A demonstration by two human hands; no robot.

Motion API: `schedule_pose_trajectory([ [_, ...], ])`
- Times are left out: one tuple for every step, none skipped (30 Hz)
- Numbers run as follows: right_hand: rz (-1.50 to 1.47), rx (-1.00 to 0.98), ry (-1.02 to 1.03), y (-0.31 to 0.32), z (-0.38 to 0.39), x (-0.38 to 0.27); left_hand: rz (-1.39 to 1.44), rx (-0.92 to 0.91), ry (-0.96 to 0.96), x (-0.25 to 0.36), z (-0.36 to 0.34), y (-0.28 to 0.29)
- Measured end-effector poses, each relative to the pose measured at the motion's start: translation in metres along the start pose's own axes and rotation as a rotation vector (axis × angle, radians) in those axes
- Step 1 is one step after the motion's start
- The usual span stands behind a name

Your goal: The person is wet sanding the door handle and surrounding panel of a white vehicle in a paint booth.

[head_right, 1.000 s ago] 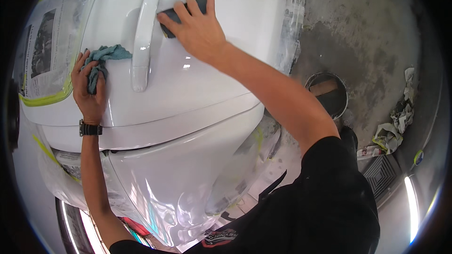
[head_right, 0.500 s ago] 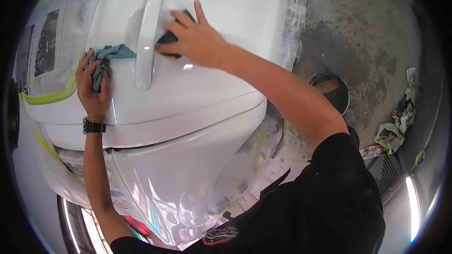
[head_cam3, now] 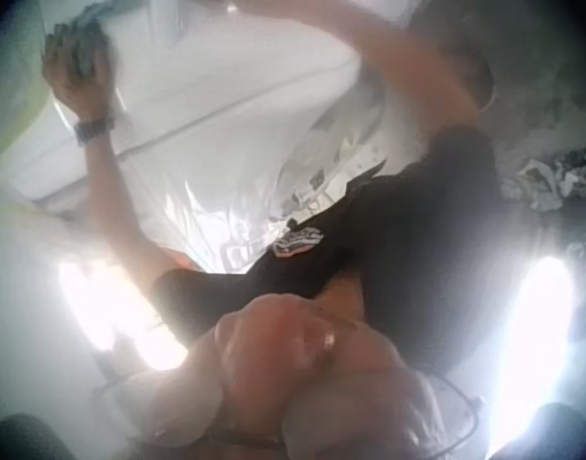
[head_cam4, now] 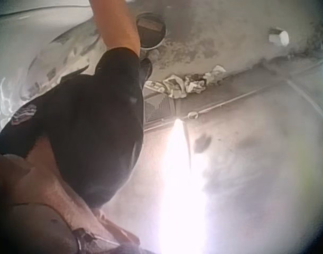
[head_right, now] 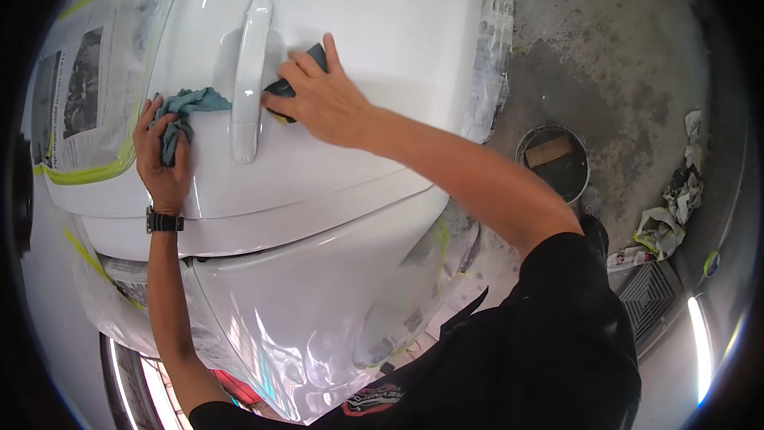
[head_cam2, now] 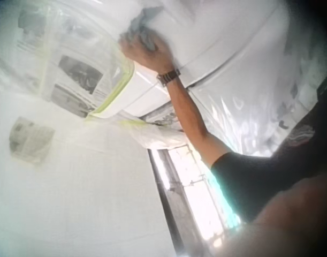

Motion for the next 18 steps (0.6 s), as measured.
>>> schedule_pose_trajectory([
  [-0.004, -0.001, 0.002, 0.003, 0.000, 0.011, -0.003, -0.001, 0.003, 0.000, 0.000, 0.000],
  [0.193, -0.014, 0.077, 0.016, -0.006, 0.023, 0.012, 0.011, 0.013, 0.000, -0.002, -0.004],
  [0.378, -0.021, 0.156, 0.023, -0.012, 0.031, 0.015, 0.018, 0.024, 0.002, -0.003, -0.004],
  [0.430, 0.095, 0.102, 0.031, -0.015, 0.041, 0.018, 0.015, 0.028, 0.002, -0.003, -0.004],
  [0.432, 0.091, 0.106, 0.027, -0.013, 0.032, 0.017, 0.012, 0.026, 0.005, -0.005, -0.004],
  [0.314, 0.101, -0.044, 0.015, -0.008, 0.021, 0.009, 0.009, 0.021, 0.004, -0.007, -0.004],
  [0.186, 0.111, -0.192, 0.002, -0.002, 0.008, -0.001, 0.009, 0.025, 0.002, -0.005, -0.002],
  [0.068, 0.052, -0.190, -0.003, 0.003, -0.013, 0.004, 0.013, 0.015, 0.002, -0.002, -0.001],
  [0.068, 0.046, -0.193, -0.001, 0.002, -0.006, 0.009, 0.016, 0.006, 0.002, 0.000, 0.000],
  [0.196, 0.061, -0.063, 0.004, -0.002, 0.004, 0.014, 0.013, 0.010, 0.001, 0.001, -0.001],
  [0.326, 0.076, 0.068, 0.013, -0.010, 0.012, 0.016, 0.011, 0.007, 0.001, 0.000, 0.000],
  [0.385, 0.098, 0.045, 0.017, -0.016, 0.029, 0.016, 0.011, 0.008, 0.001, -0.001, -0.003],
  [0.388, 0.093, 0.048, 0.013, -0.014, 0.025, 0.021, 0.014, 0.012, 0.001, -0.001, -0.006],
  [0.373, 0.067, -0.070, 0.005, -0.013, 0.019, 0.008, 0.008, 0.010, 0.000, 0.000, -0.006],
  [0.351, 0.048, -0.182, -0.006, -0.011, 0.011, -0.015, 0.004, 0.011, -0.003, 0.002, -0.006],
  [0.187, 0.055, -0.221, -0.003, -0.003, -0.004, -0.023, 0.007, -0.008, 0.004, -0.007, -0.002],
  [0.185, 0.056, -0.220, -0.003, -0.003, 0.000, -0.026, 0.002, -0.011, 0.002, -0.005, 0.000],
  [0.228, 0.071, -0.125, 0.002, -0.004, 0.002, -0.024, -0.004, -0.013, 0.002, -0.003, 0.000],
])
Point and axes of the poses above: each hand's wrist, its own z-axis away from the middle knuckle, its own y-axis out of the back of the hand, x = y × z, the point moved 6 cm from there along -z, towards the middle knuckle, and after that the axes turned 4 degrees about y, right-handed, at the moved point
